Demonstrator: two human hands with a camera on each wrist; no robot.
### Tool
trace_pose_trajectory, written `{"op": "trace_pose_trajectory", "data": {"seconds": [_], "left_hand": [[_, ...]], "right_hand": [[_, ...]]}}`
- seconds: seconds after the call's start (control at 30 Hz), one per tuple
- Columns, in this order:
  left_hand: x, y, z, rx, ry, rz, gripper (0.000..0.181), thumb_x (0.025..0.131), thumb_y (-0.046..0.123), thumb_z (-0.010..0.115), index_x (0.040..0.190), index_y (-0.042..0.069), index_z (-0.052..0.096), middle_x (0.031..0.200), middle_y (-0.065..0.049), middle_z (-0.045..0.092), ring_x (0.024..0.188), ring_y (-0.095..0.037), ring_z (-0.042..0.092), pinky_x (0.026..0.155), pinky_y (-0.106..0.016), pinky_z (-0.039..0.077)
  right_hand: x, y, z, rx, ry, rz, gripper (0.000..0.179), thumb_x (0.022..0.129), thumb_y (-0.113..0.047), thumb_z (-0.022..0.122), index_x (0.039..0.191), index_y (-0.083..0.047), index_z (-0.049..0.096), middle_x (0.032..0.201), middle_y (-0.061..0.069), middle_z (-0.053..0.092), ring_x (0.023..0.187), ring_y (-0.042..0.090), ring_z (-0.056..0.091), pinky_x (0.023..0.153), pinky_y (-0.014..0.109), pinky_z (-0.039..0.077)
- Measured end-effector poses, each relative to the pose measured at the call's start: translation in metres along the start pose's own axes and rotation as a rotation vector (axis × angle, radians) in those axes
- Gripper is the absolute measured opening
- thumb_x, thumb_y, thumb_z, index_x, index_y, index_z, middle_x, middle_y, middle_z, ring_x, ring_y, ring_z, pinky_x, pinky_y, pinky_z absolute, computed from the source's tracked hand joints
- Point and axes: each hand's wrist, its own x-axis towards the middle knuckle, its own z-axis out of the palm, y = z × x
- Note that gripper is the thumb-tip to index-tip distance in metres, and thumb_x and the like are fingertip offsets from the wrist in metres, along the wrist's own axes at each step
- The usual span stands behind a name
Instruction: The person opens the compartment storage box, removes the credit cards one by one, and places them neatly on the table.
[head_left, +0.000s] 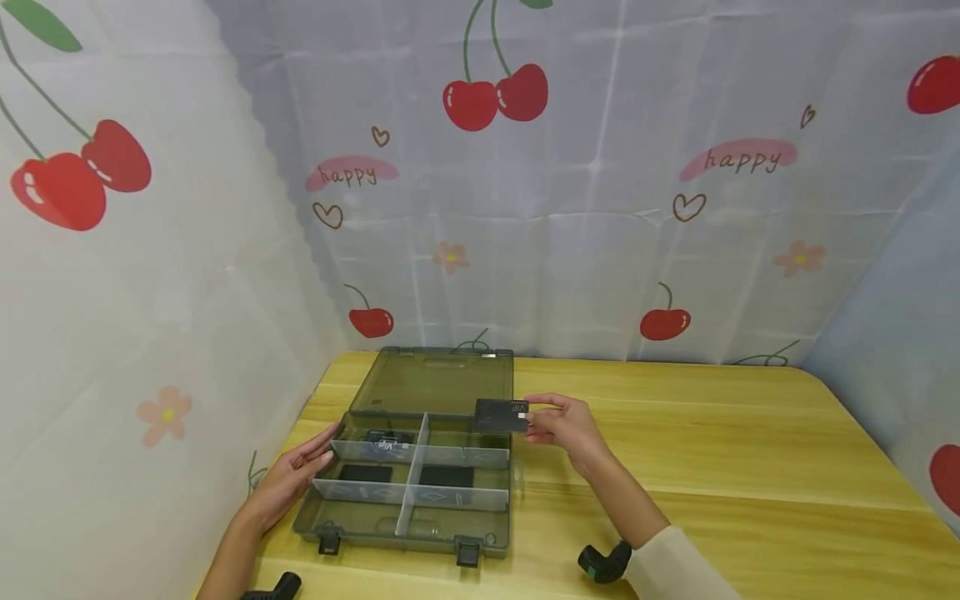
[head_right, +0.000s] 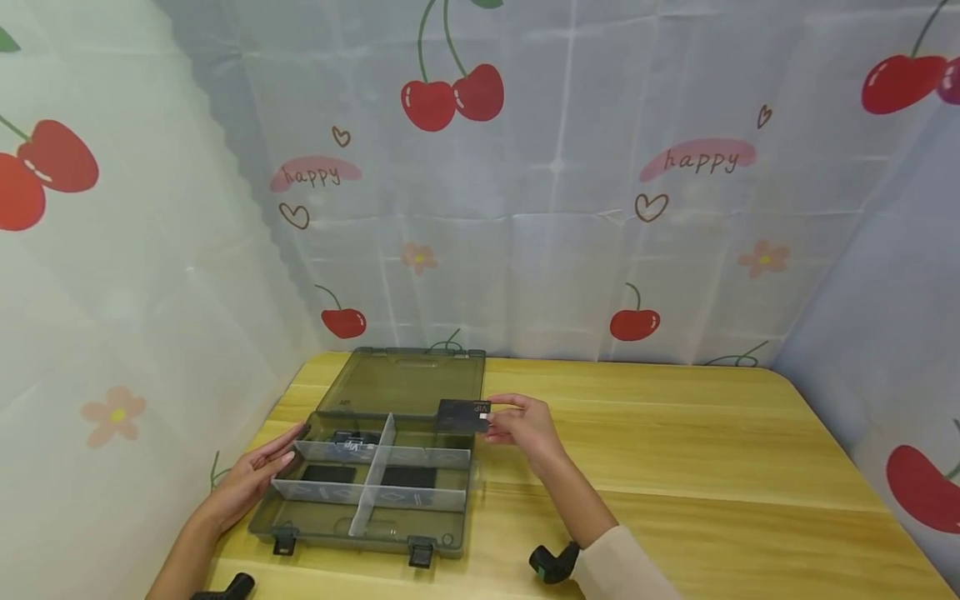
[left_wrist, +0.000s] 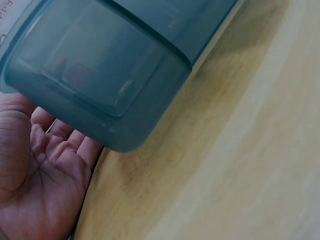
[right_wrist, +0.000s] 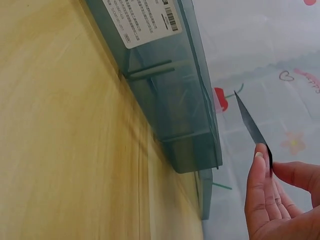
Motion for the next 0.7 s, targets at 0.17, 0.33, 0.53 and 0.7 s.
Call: {"op": "trace_pose_trajectory", "data": {"seconds": [0.17, 0.33, 0.53, 0.7], "left_hand": [[0.001, 0.001, 0.0, 0.014, -0.004, -0.001, 0.061, 0.108, 0.02, 0.051, 0.163, 0.014, 0.025, 0.169, -0.012, 0.009, 0.153, -0.037, 0.002, 0.116, -0.066, 0.002], [0.0, 0.001, 0.0, 0.001, -0.001, 0.009, 0.062, 0.108, 0.019, 0.051, 0.163, 0.011, 0.024, 0.169, -0.012, 0.01, 0.153, -0.035, 0.0, 0.117, -0.063, 0.003], [-0.002, -0.001, 0.001, -0.007, 0.002, 0.002, 0.062, 0.108, 0.019, 0.051, 0.163, 0.01, 0.023, 0.168, -0.013, 0.01, 0.153, -0.034, 0.0, 0.117, -0.062, 0.002], [0.001, 0.0, 0.0, 0.015, -0.009, 0.01, 0.062, 0.109, 0.02, 0.05, 0.163, 0.011, 0.023, 0.169, -0.011, 0.01, 0.153, -0.034, 0.001, 0.118, -0.058, 0.005]], "right_hand": [[0.001, -0.004, -0.006, 0.003, 0.008, 0.01, 0.036, 0.092, 0.006, 0.064, 0.128, 0.004, 0.065, 0.089, 0.017, 0.075, 0.076, 0.031, 0.075, 0.076, 0.044, 0.061], [0.004, -0.007, -0.012, -0.005, 0.021, 0.006, 0.037, 0.092, 0.005, 0.067, 0.129, 0.005, 0.064, 0.092, 0.017, 0.075, 0.075, 0.028, 0.075, 0.077, 0.044, 0.061], [0.006, -0.009, -0.021, -0.011, 0.039, 0.005, 0.039, 0.093, 0.003, 0.068, 0.132, 0.007, 0.062, 0.093, 0.016, 0.075, 0.076, 0.025, 0.074, 0.078, 0.041, 0.061], [0.007, -0.007, -0.028, -0.01, 0.066, -0.002, 0.04, 0.094, 0.005, 0.066, 0.133, 0.007, 0.061, 0.096, 0.016, 0.074, 0.074, 0.021, 0.073, 0.078, 0.04, 0.061]]}}
